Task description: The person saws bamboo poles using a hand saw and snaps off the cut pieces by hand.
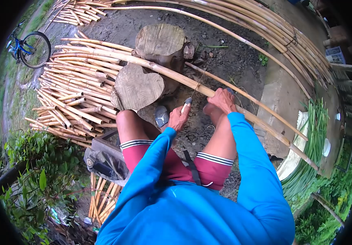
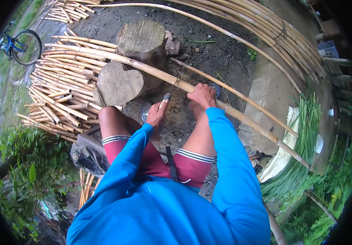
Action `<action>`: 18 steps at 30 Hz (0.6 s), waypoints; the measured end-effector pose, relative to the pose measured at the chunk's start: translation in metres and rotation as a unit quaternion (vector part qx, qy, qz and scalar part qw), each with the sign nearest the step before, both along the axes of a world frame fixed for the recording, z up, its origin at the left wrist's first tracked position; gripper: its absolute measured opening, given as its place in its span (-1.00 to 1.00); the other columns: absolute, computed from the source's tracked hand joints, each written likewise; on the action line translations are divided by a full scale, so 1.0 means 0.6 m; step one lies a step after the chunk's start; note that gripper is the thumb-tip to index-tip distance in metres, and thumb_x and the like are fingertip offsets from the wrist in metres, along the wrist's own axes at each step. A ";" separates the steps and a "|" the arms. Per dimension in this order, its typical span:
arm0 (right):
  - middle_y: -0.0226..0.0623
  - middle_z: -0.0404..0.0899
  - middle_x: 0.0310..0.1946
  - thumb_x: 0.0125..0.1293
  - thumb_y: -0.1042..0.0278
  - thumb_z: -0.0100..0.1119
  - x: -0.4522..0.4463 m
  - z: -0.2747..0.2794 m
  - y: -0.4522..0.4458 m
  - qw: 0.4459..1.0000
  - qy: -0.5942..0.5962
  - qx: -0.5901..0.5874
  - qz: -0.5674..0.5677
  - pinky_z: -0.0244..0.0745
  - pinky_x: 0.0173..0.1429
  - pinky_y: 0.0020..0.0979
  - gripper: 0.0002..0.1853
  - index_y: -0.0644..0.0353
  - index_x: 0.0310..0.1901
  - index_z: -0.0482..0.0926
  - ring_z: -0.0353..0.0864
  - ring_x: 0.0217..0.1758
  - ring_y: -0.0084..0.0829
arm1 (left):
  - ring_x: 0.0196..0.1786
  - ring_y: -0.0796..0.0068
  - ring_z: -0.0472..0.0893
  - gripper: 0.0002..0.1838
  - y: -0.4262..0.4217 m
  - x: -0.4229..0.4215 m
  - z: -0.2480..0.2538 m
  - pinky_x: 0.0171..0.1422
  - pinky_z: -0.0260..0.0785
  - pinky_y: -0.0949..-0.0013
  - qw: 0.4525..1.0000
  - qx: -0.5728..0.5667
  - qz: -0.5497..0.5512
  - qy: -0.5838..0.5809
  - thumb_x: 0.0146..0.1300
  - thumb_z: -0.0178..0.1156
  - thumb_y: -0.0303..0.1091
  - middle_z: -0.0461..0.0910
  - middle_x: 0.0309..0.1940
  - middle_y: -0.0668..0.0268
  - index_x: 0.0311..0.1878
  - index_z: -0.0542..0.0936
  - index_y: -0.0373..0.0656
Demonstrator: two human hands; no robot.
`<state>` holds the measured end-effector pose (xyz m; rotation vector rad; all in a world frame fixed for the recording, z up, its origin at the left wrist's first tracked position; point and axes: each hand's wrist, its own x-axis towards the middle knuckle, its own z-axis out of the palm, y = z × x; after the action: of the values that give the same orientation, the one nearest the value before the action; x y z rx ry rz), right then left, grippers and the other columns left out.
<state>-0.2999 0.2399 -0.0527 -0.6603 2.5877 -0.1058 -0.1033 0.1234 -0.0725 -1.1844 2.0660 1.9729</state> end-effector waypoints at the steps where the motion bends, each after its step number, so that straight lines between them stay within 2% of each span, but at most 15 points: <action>1: 0.21 0.65 -0.18 -0.02 0.00 0.27 -0.001 -0.002 0.000 1.000 0.000 -0.003 -0.003 0.57 0.08 -0.04 -0.49 0.31 -0.20 0.71 0.66 -0.04 0.15 | -0.48 0.37 0.48 -0.41 -0.001 -0.001 0.006 -0.36 0.27 0.26 0.999 -0.043 -0.015 -0.019 0.36 0.00 0.23 0.47 -0.58 0.23 -0.38 0.52 -0.22; 2: 0.21 0.65 -0.18 -0.02 0.00 0.27 -0.002 -0.004 0.000 1.000 0.000 -0.002 -0.003 0.57 0.08 -0.04 -0.49 0.31 -0.20 0.71 0.66 -0.04 0.15 | -0.33 0.16 0.63 -0.38 -0.001 -0.002 0.011 -0.17 0.42 0.17 0.995 -0.087 -0.031 -0.038 0.35 0.00 0.20 0.61 -0.48 0.06 -0.30 0.61 -0.29; 3: 0.21 0.65 -0.18 -0.02 0.00 0.27 -0.002 -0.005 0.001 1.000 -0.003 -0.003 -0.003 0.57 0.08 -0.04 -0.50 0.31 -0.19 0.71 0.66 -0.04 0.14 | -0.33 0.16 0.63 -0.38 0.001 -0.003 0.014 -0.17 0.42 0.17 0.995 -0.085 -0.030 -0.039 0.35 0.00 0.20 0.61 -0.48 0.06 -0.30 0.61 -0.29; 5: 0.21 0.65 -0.18 -0.02 0.00 0.27 -0.002 -0.006 0.001 1.000 -0.005 -0.005 -0.002 0.57 0.08 -0.05 -0.50 0.31 -0.19 0.71 0.66 -0.03 0.14 | -0.21 -0.02 0.66 -0.38 0.004 -0.005 0.020 -0.06 0.44 0.10 0.994 -0.087 -0.022 -0.058 0.35 0.00 0.21 0.64 -0.39 -0.05 -0.27 0.62 -0.28; 8: 0.21 0.65 -0.18 -0.02 0.00 0.27 -0.002 0.000 -0.001 1.000 -0.005 -0.008 -0.002 0.56 0.09 -0.05 -0.50 0.31 -0.19 0.71 0.65 -0.03 0.13 | -0.17 -0.05 0.66 -0.40 0.001 -0.006 0.001 -0.05 0.44 0.08 0.992 -0.104 -0.027 -0.062 0.32 0.03 0.19 0.64 -0.37 -0.07 -0.26 0.62 -0.28; 10: 0.16 0.64 -0.07 -0.04 0.06 0.25 -0.002 0.008 -0.004 0.999 -0.036 0.005 -0.023 0.49 0.22 -0.06 -0.52 0.25 -0.15 0.71 0.61 0.08 0.14 | -0.17 -0.06 0.66 -0.41 0.001 -0.008 -0.001 -0.05 0.44 0.07 0.993 -0.093 -0.029 -0.067 0.28 0.06 0.18 0.64 -0.38 -0.08 -0.26 0.62 -0.29; 15: 0.16 0.64 -0.07 -0.04 0.05 0.25 -0.001 0.000 -0.003 0.999 -0.026 0.004 -0.021 0.49 0.21 -0.06 -0.52 0.26 -0.16 0.72 0.61 0.08 0.14 | -0.17 -0.10 0.67 -0.43 0.001 -0.010 -0.001 -0.05 0.45 0.04 0.992 -0.057 -0.040 -0.106 0.16 0.14 0.12 0.64 -0.38 -0.14 -0.25 0.64 -0.33; 17: 0.17 0.64 -0.07 -0.04 0.04 0.26 -0.002 -0.004 -0.002 1.000 -0.021 0.006 -0.016 0.49 0.21 -0.06 -0.52 0.26 -0.17 0.72 0.60 0.08 0.16 | -0.37 0.08 0.65 -0.47 0.007 -0.009 -0.002 -0.22 0.42 0.09 0.986 -0.117 -0.037 -0.112 0.18 0.14 0.09 0.63 -0.49 0.03 -0.33 0.61 -0.34; 18: 0.20 0.64 -0.12 -0.02 0.02 0.27 -0.002 0.000 -0.002 1.000 -0.010 0.000 -0.004 0.52 0.15 -0.05 -0.51 0.28 -0.17 0.71 0.63 0.02 0.15 | -0.37 0.08 0.65 -0.47 0.005 -0.008 -0.007 -0.22 0.42 0.09 0.986 -0.115 -0.036 -0.114 0.18 0.14 0.09 0.63 -0.49 0.03 -0.33 0.61 -0.34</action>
<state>-0.3012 0.2387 -0.0530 -0.6452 2.5706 -0.1136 -0.1083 0.1264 -0.0766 -1.2841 2.2239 1.5197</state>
